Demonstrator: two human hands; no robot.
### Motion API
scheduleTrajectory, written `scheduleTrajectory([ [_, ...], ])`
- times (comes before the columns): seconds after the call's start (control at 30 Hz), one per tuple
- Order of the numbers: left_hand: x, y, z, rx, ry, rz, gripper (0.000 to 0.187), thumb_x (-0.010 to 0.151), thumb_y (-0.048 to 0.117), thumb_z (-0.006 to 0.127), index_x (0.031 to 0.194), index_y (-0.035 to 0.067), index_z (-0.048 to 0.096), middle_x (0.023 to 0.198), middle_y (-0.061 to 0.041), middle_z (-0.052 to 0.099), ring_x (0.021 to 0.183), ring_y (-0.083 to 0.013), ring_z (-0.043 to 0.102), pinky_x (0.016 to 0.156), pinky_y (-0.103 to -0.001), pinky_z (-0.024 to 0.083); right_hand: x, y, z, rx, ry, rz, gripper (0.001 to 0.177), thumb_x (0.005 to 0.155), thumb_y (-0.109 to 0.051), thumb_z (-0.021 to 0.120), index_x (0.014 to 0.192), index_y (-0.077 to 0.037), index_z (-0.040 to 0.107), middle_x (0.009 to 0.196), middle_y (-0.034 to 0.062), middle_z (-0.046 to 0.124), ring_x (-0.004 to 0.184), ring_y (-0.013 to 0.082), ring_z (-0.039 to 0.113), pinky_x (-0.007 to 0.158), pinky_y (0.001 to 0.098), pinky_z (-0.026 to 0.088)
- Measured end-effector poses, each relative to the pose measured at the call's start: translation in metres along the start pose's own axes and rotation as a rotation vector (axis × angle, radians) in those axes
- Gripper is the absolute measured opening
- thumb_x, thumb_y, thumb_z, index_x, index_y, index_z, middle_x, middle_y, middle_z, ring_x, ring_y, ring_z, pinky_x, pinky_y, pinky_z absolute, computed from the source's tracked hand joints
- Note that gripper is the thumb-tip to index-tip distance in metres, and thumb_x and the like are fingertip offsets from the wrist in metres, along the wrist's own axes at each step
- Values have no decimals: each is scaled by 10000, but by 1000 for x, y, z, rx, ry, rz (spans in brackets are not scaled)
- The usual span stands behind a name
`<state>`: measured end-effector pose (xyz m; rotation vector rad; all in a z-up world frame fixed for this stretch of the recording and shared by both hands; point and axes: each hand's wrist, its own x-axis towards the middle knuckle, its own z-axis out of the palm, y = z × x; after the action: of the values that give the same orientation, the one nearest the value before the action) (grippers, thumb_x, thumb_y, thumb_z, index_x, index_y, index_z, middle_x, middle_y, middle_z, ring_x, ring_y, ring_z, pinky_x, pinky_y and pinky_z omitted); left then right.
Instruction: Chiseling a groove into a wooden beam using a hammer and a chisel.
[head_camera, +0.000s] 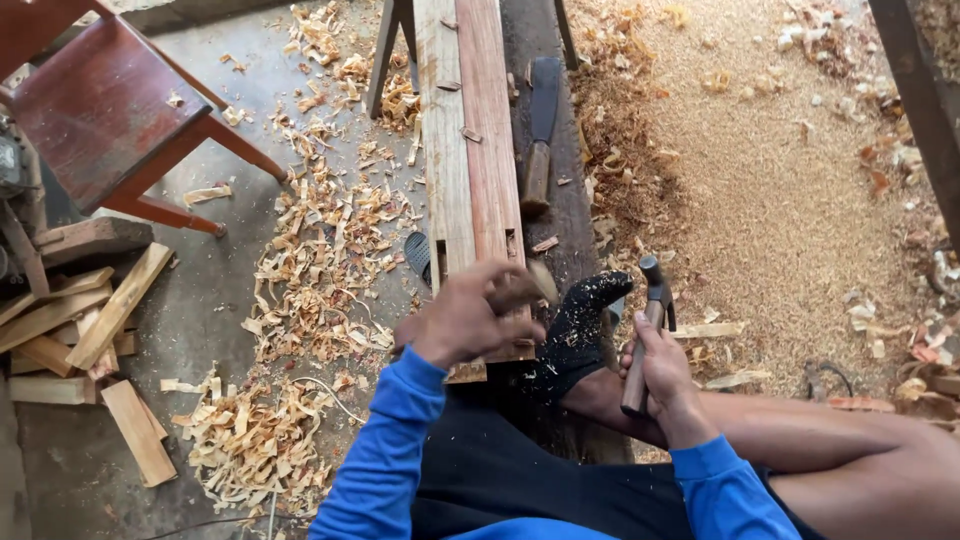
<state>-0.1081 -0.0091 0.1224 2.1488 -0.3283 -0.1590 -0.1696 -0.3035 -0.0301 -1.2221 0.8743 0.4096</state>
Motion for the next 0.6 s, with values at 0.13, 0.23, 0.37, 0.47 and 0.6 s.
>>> scheduleTrajectory([
  [0.13,-18,-59,59,585,-379,-9,395,748,287,879,1111,238,733,1043,-16,702,797,-240,713,706,-405,602,-3,-1,4,42,-38,-2,320,1000,-419,607,888,-138,502,664,-5,501,503,122,519,429,305,458],
  [0.23,2,-64,46,707,-343,-14,340,744,339,866,1004,189,709,994,-42,684,861,-259,705,759,-411,594,-10,-5,5,4,-6,-5,322,998,-412,625,897,-122,529,677,-2,521,513,123,531,445,299,471],
  [0.37,35,-53,8,146,361,69,278,951,331,792,1153,174,683,1011,-22,667,805,-152,674,685,-286,589,-14,-6,6,5,-18,-24,336,999,-424,624,892,-125,514,667,2,511,503,119,526,439,290,464],
  [0.47,33,-20,-5,-357,402,66,361,955,313,807,1183,76,659,981,-3,657,819,-110,635,706,-267,559,-9,-4,4,17,-23,-29,332,993,-420,627,889,-124,516,670,-2,519,506,118,532,438,293,469],
  [0.6,4,2,9,-782,201,-8,338,952,287,765,1168,48,663,884,31,653,742,-75,622,641,-230,526,-10,-5,4,35,-32,-2,334,992,-425,628,901,-119,533,667,-1,525,507,118,531,438,293,473],
])
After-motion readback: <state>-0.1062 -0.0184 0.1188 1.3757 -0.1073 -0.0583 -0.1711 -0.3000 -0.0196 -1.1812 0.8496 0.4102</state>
